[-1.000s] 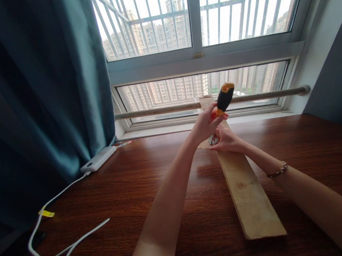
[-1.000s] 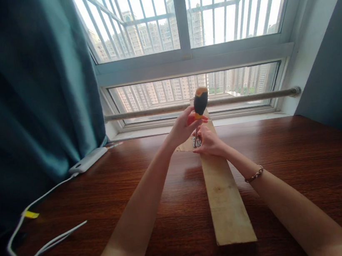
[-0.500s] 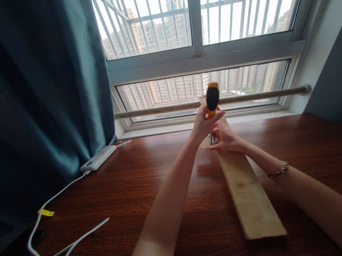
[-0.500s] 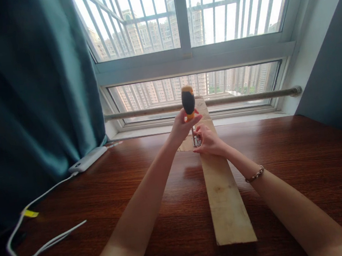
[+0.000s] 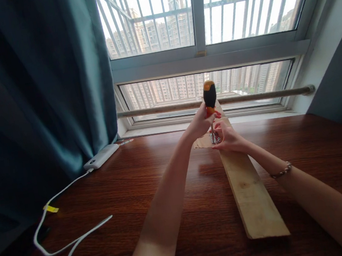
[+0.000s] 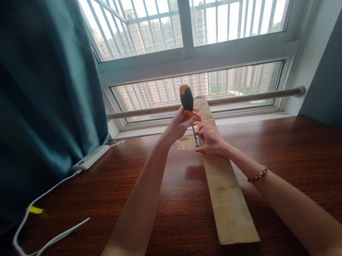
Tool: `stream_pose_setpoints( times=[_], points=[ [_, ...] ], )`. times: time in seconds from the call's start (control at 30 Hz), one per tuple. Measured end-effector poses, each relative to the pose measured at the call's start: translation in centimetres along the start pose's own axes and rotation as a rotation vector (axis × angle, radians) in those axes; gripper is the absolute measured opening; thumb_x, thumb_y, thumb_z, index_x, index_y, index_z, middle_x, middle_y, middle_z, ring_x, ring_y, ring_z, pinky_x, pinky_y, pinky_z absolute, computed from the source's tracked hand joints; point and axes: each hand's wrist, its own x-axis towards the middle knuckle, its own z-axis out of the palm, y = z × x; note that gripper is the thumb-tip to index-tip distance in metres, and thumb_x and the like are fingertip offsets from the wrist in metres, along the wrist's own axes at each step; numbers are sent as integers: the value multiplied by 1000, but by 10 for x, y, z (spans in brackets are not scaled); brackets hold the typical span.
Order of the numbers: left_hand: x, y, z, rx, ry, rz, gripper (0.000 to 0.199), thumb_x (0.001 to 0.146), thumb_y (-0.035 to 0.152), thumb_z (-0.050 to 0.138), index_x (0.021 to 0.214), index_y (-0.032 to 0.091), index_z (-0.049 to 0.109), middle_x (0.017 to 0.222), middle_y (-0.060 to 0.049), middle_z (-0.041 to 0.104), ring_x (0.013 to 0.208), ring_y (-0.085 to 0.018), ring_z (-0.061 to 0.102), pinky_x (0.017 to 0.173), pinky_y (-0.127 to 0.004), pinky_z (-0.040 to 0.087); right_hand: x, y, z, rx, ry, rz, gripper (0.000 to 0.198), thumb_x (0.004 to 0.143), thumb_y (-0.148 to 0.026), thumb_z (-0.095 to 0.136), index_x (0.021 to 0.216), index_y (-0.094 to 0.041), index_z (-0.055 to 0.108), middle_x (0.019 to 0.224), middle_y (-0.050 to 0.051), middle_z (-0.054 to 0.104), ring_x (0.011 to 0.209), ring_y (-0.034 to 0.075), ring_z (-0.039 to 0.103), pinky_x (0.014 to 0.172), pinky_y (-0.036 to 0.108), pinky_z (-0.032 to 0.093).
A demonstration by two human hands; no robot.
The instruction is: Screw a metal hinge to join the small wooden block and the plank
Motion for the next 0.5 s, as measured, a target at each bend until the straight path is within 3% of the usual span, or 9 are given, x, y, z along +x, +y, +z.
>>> stream_pose_setpoints(
  times=[0.13, 0.3, 0.5],
  points=[
    [1, -5, 5, 45, 93, 47, 20, 72, 17, 59, 84, 17, 43, 72, 2, 48, 63, -9, 50, 58, -25, 43, 0, -1, -1, -34, 17, -18, 62, 50, -32, 78, 95, -20, 37, 96, 7, 58, 87, 22, 58, 75, 36, 48],
    [0, -14, 15, 39, 236, 95, 37, 63, 40, 70, 61, 17, 41, 55, 6, 40, 50, -6, 40, 49, -22, 33, -1, -1, 0, -47, 21, 1, 63, 50, -33, 77, 97, -20, 38, 98, 7, 56, 89, 23, 58, 77, 37, 48],
    [-8, -15, 24, -81, 75, 64, 44, 65, 51, 65, 54, 16, 41, 51, 5, 36, 48, -5, 34, 46, -23, 26, 0, 3, 1, -89, 33, 14, 66, 49, -34, 78, 101, -16, 42, 103, 10, 54, 91, 24, 56, 78, 36, 48]
  ],
)
